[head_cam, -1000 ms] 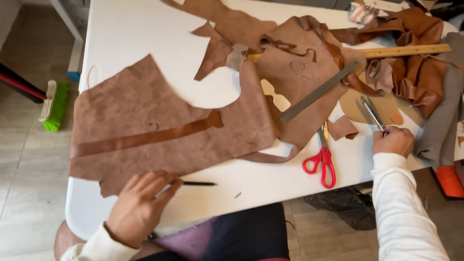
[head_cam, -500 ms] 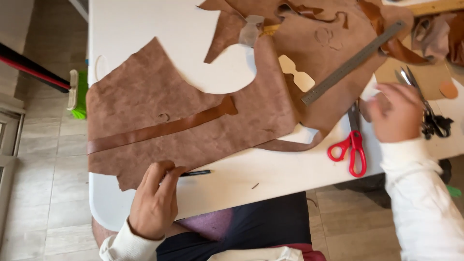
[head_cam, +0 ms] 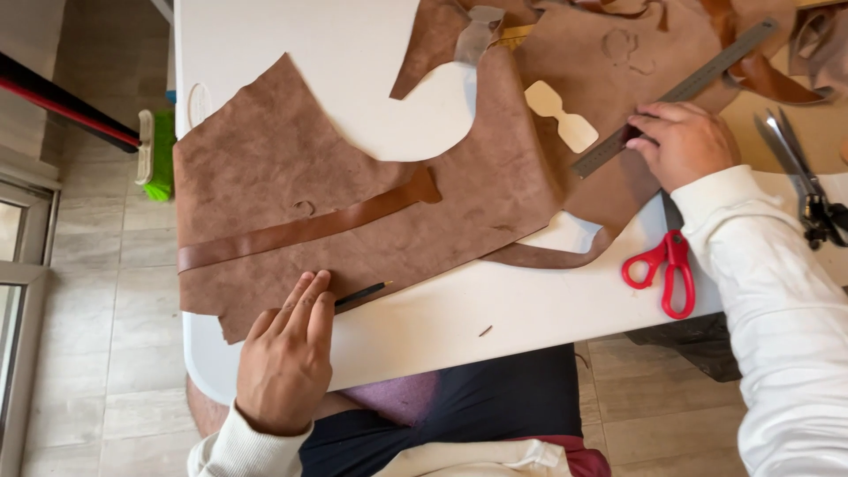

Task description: The person cuts a small piece of leather with scissors and then uses templates and a pencil to mark out patterns on a larger leather hide.

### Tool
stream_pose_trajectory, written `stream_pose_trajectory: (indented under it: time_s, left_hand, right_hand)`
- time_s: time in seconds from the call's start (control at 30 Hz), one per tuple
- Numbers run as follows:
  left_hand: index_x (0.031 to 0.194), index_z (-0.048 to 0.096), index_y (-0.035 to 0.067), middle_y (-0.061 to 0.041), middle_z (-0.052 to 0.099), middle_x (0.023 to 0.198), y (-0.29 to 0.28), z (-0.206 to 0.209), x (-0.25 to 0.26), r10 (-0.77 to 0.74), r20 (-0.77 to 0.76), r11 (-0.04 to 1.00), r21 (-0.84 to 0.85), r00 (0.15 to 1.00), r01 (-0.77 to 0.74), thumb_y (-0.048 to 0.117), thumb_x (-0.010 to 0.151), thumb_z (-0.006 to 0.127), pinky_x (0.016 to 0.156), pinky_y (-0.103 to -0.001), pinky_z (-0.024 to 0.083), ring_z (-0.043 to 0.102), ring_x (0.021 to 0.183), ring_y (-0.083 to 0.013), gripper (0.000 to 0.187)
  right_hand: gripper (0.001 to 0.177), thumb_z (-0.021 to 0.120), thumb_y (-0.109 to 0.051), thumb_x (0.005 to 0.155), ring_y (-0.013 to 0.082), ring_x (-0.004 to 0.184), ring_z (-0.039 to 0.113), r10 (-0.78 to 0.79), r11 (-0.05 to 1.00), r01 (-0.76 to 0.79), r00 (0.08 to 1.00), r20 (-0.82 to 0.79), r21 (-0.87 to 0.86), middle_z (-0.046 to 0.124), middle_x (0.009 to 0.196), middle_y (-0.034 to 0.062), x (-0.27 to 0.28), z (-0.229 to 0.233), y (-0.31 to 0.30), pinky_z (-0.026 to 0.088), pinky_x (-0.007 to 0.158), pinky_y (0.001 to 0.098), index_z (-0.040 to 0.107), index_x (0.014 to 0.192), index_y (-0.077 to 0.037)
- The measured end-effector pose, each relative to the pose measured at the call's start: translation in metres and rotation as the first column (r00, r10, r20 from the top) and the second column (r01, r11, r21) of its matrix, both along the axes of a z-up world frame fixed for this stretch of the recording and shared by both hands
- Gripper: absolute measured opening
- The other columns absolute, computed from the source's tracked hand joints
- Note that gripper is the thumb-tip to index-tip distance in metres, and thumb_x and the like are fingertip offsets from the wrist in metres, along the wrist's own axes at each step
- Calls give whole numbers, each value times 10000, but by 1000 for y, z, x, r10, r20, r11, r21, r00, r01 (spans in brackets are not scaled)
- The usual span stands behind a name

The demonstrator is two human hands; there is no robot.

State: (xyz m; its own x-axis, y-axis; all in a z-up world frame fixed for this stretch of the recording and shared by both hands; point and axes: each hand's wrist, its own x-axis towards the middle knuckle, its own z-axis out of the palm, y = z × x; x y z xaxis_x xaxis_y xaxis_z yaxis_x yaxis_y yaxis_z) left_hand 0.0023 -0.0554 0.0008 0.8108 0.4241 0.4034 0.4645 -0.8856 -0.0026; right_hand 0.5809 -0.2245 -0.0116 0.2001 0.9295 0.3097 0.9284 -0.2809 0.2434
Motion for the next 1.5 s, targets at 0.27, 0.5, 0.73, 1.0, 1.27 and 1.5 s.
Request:
stream_pose_trajectory:
  time_s: [0.27,0.5,0.73,1.0,1.27,1.5]
  left_hand:
    - [1184,653,-30,-186,690,1160,-6,42,-23,-82,167,996,58,983,73,288,1030,343,821,-416,495,700,1068,-342,469]
    - [1092,705,-45,-182,716,1063,-37,55,17,-188,217,964,230,958,137,17,1051,447,813,-381,582,730,910,-285,268]
    - [1261,662,-49,-225,690,1265,-20,38,-13,-110,236,994,53,965,101,150,1078,579,989,-457,539,685,1202,-365,283]
    - [1362,566,-103,-320,548,1473,82,-11,-75,244,419,936,-336,874,-100,134,906,813,1146,-556,442,532,1373,-490,570]
    - [1544,421,200,-146,595,1441,112,-6,-50,788,-134,-134,-990,601,-45,764,907,220,935,-445,467,596,1226,-274,875]
    - [1558,422,108,-285,568,1419,187,-180,-54,844,29,-161,-939,536,304,564,967,512,1085,-537,469,601,1259,-409,752]
  right_hand:
    - [357,790,-158,984,330,1154,713,306,945,-279,938,-163,171,755,1328,178,-140,72,18,572,1068,443,778,1296,16]
    - [422,684,-294,961,356,1072,674,738,670,-732,638,-220,125,692,1175,208,-350,95,46,538,997,503,656,1213,44]
    - [251,698,16,906,286,827,654,687,720,-692,699,-201,52,675,950,148,-345,65,78,580,699,373,657,1154,24]
    - [455,529,-415,1034,352,877,536,682,729,-616,690,-241,300,538,926,158,-335,47,165,456,791,477,515,777,-39]
    - [187,787,-148,771,287,1065,617,608,793,-578,738,-292,192,643,1074,64,-316,7,194,464,881,441,624,849,-99]
    - [268,788,-165,865,421,743,651,441,792,-606,483,-756,74,592,698,160,-286,49,194,493,709,472,582,782,-15]
